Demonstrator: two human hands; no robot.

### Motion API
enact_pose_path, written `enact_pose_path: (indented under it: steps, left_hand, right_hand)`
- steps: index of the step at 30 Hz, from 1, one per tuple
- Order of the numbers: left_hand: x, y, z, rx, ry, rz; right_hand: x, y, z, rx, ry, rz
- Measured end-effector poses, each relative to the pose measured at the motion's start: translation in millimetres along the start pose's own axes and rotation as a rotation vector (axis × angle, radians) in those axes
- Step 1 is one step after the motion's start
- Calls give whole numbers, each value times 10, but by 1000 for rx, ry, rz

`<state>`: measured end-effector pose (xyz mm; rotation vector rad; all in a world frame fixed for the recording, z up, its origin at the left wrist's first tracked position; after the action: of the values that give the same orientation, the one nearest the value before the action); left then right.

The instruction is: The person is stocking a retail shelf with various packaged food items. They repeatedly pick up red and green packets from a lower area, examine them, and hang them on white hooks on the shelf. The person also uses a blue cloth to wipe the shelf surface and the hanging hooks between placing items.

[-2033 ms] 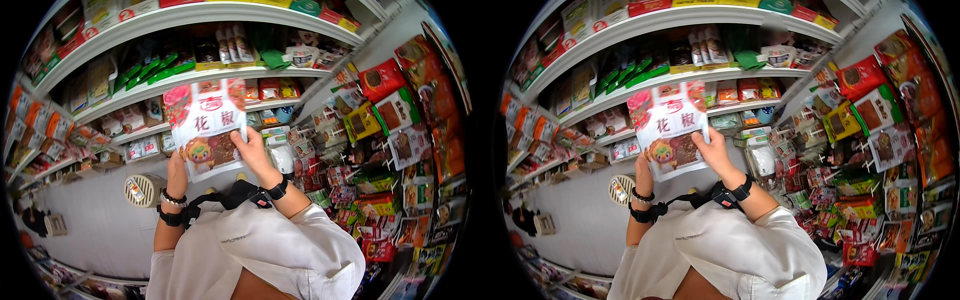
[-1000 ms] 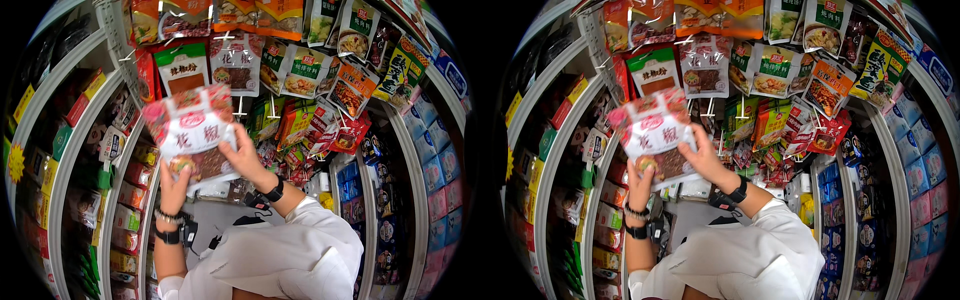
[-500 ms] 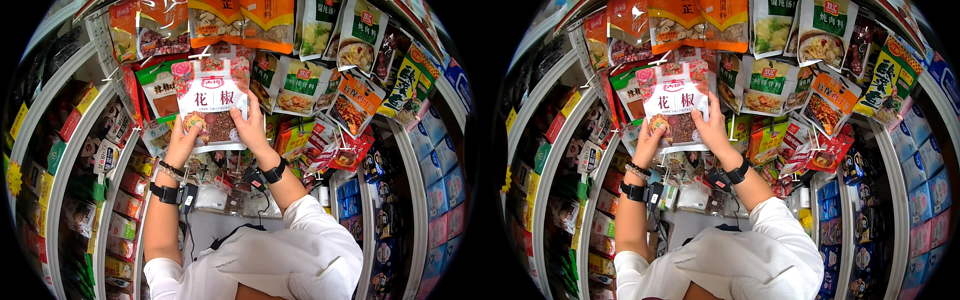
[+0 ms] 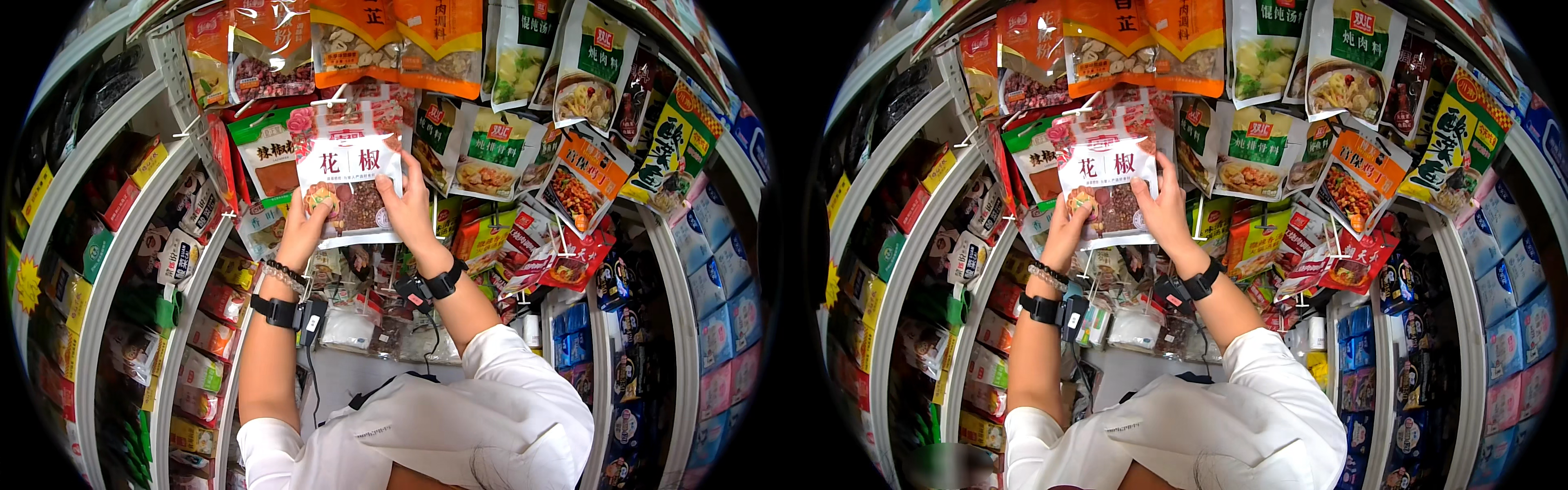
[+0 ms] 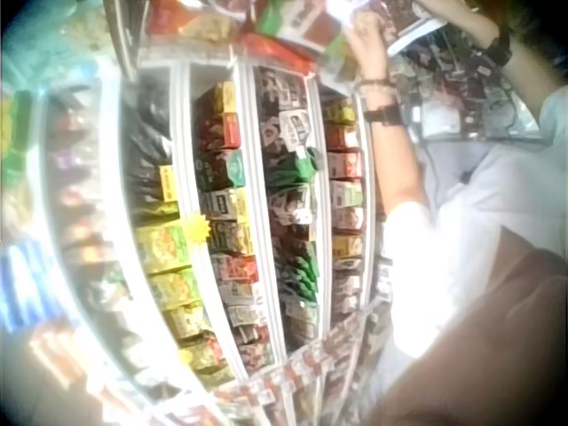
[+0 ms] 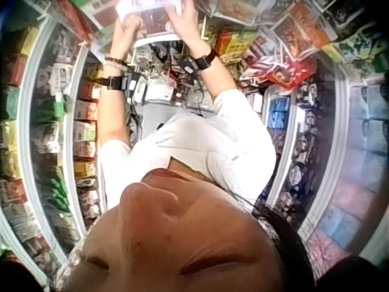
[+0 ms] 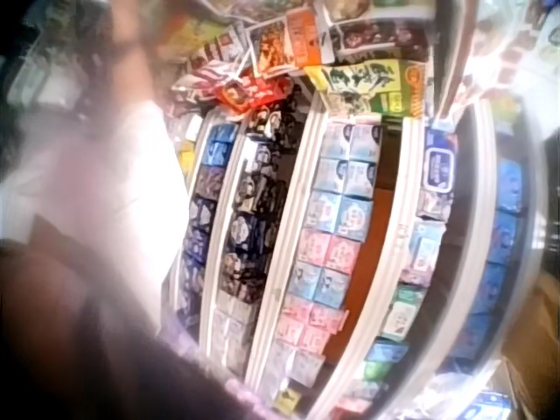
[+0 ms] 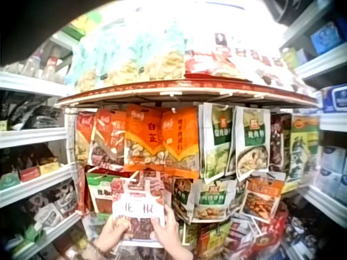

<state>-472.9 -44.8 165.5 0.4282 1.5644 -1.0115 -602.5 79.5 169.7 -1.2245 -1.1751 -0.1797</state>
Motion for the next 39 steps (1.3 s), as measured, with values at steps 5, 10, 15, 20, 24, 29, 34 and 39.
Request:
enact_pose_path:
  steps: [5, 10, 15, 20, 24, 29, 34, 39]
  left_hand:
    - [65, -157, -29, -31, -61, -7]
    - [166, -228, 17, -54, -229, 10]
    - [6, -173, -58, -345, -547, -145]
    - [-413, -154, -200, -497, -1045, -738]
    - [-490, -316, -267, -494, -1392, -657]
    - [-407, -405, -311, -573, -1277, -703]
    - [-437, -465, -332, -590, -1282, -690]
    - [-441, -496, -294, -646, -1292, -567]
  right_hand:
    - [-57, -109, -9, -48, 122, 19]
    - [-161, -137, -36, -67, 145, 4]
    - [-257, -138, -74, -130, 177, 59]
    - [-252, -115, -81, -168, 142, 52]
    - [-154, -85, -93, -184, 181, 50]
    - [-160, -104, -76, -168, 197, 77]
    - [-209, -74, -113, -175, 160, 66]
    - [-170, -56, -156, -175, 159, 55]
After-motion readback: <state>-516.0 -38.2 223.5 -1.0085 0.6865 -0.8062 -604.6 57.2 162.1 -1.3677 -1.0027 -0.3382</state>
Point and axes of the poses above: each hand's wrist, its own y-axis away from the middle knuckle, its own z-axis out of the back of the hand, x = y × z, the point moved 1 cm from there along -y, towards the middle knuckle, and after that the axes turned 3 degrees about -y, right-handed, at the moved point
